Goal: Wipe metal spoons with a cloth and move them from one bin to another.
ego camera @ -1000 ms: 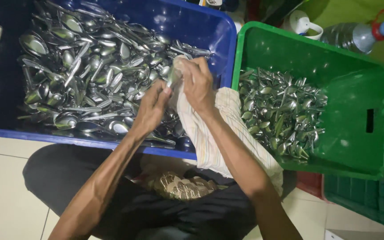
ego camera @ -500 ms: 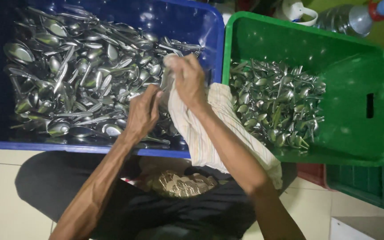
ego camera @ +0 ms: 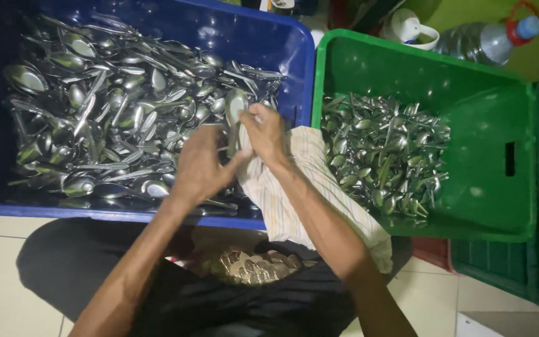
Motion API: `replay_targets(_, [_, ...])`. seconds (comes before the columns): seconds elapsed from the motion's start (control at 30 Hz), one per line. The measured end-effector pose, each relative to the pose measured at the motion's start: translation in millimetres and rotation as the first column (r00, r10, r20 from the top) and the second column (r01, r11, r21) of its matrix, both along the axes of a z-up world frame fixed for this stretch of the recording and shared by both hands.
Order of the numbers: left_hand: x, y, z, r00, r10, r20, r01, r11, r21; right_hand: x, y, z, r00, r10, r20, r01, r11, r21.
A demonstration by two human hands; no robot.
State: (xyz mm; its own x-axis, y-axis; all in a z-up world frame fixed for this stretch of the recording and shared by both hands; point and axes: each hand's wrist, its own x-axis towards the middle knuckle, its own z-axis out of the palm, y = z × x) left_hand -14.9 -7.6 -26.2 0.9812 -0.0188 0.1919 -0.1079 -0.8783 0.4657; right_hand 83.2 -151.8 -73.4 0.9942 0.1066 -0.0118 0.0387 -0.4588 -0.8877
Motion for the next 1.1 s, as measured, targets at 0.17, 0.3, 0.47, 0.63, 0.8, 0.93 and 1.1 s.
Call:
replay_targets(0.17, [11, 1, 60, 0.931, -0.089, -0.353, -0.265, 0.501, -0.824, -20, 9, 27, 0.975, 0.216, 0.05, -0.22, 0.969, 0.115])
replay_targets(0.3, [18, 1, 45, 0.969, 0.009, -0.247, -0.243, 0.21, -0.947, -32, 11, 36, 0.934, 0.347, 0.082, -0.354, 0.931, 0.091])
replay_targets(0.47, [33, 16, 15, 0.901, 0.208, -0.381, -0.362, -0.125, -0.924, -21, 0, 40, 0.941, 0.272, 0.199, -0.303, 0.942, 0.143])
replay_targets(0.63, [35, 11, 16, 0.953, -0.002, -0.304, -0.297, -0.222, -0.929, -29, 21, 44, 0.777, 0.364, 0.514, -0.357, 0.927, -0.116])
replay_targets(0.8, [28, 8, 11, 0.952, -0.036, -0.302, -0.3, -0.288, -0.91, -27, 38, 9, 0.518, 0.531, 0.671, -0.272, 0.846, -0.459])
replay_targets(0.93, [26, 4, 6, 0.933, 0.047, -0.357, -0.35, -0.121, -0.929, -28, 41, 62, 0.592, 0.463, 0.66, -0.28, 0.886, -0.37])
replay_targets(1.1, [32, 14, -4, 0.965, 0.139, -0.222, -0.193, -0.197, -0.961, -48, 35, 48, 0.645, 0.542, 0.54, -0.506, 0.831, -0.229])
